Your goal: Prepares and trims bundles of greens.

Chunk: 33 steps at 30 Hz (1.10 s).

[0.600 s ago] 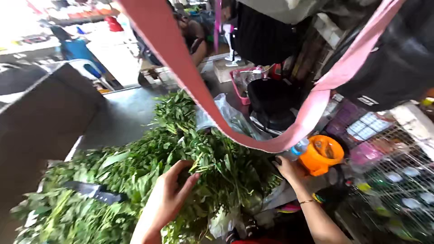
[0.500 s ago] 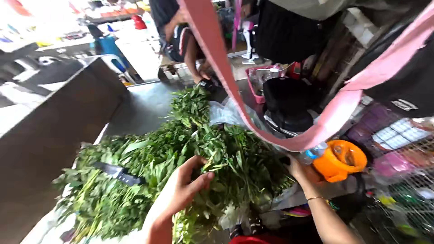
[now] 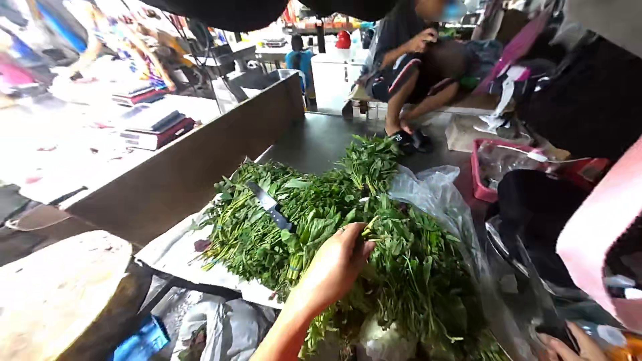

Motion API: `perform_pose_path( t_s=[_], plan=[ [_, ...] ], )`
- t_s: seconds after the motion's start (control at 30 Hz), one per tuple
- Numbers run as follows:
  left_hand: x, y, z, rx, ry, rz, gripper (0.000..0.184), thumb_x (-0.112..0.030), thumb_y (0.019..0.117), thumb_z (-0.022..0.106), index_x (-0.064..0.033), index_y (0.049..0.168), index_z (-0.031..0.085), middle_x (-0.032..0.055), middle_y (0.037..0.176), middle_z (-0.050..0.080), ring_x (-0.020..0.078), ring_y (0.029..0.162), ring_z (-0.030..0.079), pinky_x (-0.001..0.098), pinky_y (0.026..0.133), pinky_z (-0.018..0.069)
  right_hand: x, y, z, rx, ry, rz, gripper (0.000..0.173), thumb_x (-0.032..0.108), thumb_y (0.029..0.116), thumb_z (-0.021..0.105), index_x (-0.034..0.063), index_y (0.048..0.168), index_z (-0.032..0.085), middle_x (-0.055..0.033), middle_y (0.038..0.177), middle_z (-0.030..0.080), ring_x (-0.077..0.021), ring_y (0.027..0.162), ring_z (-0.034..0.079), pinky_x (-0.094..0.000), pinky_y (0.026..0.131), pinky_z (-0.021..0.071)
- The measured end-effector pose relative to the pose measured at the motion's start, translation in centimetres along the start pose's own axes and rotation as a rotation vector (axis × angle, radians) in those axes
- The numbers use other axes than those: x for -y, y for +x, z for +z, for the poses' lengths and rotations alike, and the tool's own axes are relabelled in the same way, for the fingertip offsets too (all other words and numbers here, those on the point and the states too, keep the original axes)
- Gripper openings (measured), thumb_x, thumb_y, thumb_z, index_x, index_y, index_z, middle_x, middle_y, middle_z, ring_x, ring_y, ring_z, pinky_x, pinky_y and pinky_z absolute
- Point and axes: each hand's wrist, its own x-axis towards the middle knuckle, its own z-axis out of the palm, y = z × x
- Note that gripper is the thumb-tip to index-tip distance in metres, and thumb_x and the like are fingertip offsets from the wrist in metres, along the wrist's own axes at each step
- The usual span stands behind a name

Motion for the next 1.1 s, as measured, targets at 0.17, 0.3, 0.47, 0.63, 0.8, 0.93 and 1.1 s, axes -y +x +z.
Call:
perform_pose_path(
  t_s=[0.17, 0.3, 0.47, 0.63, 0.8, 0.93, 1.1],
  plan=[
    [0.0, 2.1, 3.1, -0.06, 0.1, 0.103, 0.038, -0.029, 0.1085, 0.048, 0.0022, 0.125, 0.063, 0.0195, 0.108, 0.069, 0.0301, 0.098, 0.069, 0.0457, 0.089, 0.055, 11.2, -4.0, 5.2, 0.151, 0.261, -0.53, 0.041, 0.022, 0.0988, 0.061, -0.0042, 0.131, 0.062, 0.0006, 0.082, 0.069, -0.0038, 0.055, 0.058, -0.0258, 0.052, 0.0543],
    [0.3, 2.8, 5.3, -0.109, 0.172, 0.142, 0.037, -0.027, 0.1089, 0.047, 0.0046, 0.116, 0.065, 0.0206, 0.096, 0.069, 0.0329, 0.086, 0.07, 0.0475, 0.079, 0.0569, 17.8, -3.1, 10.8, 0.024, 0.279, -0.847, 0.038, 0.036, 0.0979, 0.063, 0.0036, 0.114, 0.072, -0.0057, 0.106, 0.071, -0.0004, 0.065, 0.062, -0.0192, 0.055, 0.0554],
    [0.9, 2.1, 5.8, -0.074, 0.132, 0.173, 0.036, -0.025, 0.109, 0.045, 0.0047, 0.106, 0.065, 0.0165, 0.079, 0.063, 0.0289, 0.073, 0.066, 0.0444, 0.07, 0.0551, 21.2, -1.6, 13.0, 0.051, 0.514, -0.826, 0.034, 0.028, 0.0951, 0.069, 0.0022, 0.118, 0.07, 0.0002, 0.104, 0.069, 0.0051, 0.063, 0.058, -0.0128, 0.056, 0.0525],
    [1.5, 2.1, 5.6, 0.028, 0.044, 0.161, 0.041, -0.027, 0.1107, 0.038, 0.0028, 0.101, 0.064, 0.0135, 0.077, 0.06, 0.0264, 0.074, 0.062, 0.0438, 0.071, 0.0522, 22.2, -0.1, 13.4, 0.168, 0.645, -0.852, 0.012, 0.011, 0.0927, 0.069, 0.0057, 0.103, 0.071, 0.0052, 0.096, 0.072, 0.0035, 0.059, 0.059, -0.0136, 0.053, 0.0519],
    [1.7, 2.4, 5.8, 0.002, 0.097, 0.051, 0.038, -0.026, 0.1105, 0.04, 0.0035, 0.108, 0.065, 0.0167, 0.084, 0.064, 0.0302, 0.079, 0.066, 0.0475, 0.075, 0.0534, 22.1, 0.9, 14.2, 0.101, 0.556, -0.869, 0.021, 0.017, 0.0949, 0.067, 0.0029, 0.11, 0.073, 0.0012, 0.099, 0.071, 0.0045, 0.06, 0.057, -0.0132, 0.054, 0.0514],
    [1.3, 2.6, 5.9, -0.119, 0.15, 0.015, 0.035, -0.024, 0.1093, 0.043, 0.0032, 0.114, 0.066, 0.0179, 0.091, 0.068, 0.0321, 0.085, 0.069, 0.0484, 0.079, 0.0561, 20.7, 0.6, 14.1, 0.023, 0.333, -1.0, 0.043, 0.033, 0.0996, 0.058, -0.0003, 0.124, 0.069, -0.01, 0.126, 0.07, 0.005, 0.077, 0.061, -0.0154, 0.067, 0.0521],
    [0.9, 2.0, 6.4, -0.144, 0.162, 0.064, 0.032, -0.021, 0.108, 0.045, 0.0035, 0.115, 0.065, 0.019, 0.096, 0.07, 0.0322, 0.09, 0.071, 0.0478, 0.081, 0.0572, 21.0, -1.2, 13.7, 0.111, 0.052, -0.946, 0.09, 0.075, 0.096, 0.039, 0.004, 0.149, 0.052, -0.0122, 0.146, 0.059, -0.0155, 0.13, 0.059, -0.0361, 0.108, 0.0485]
  ],
)
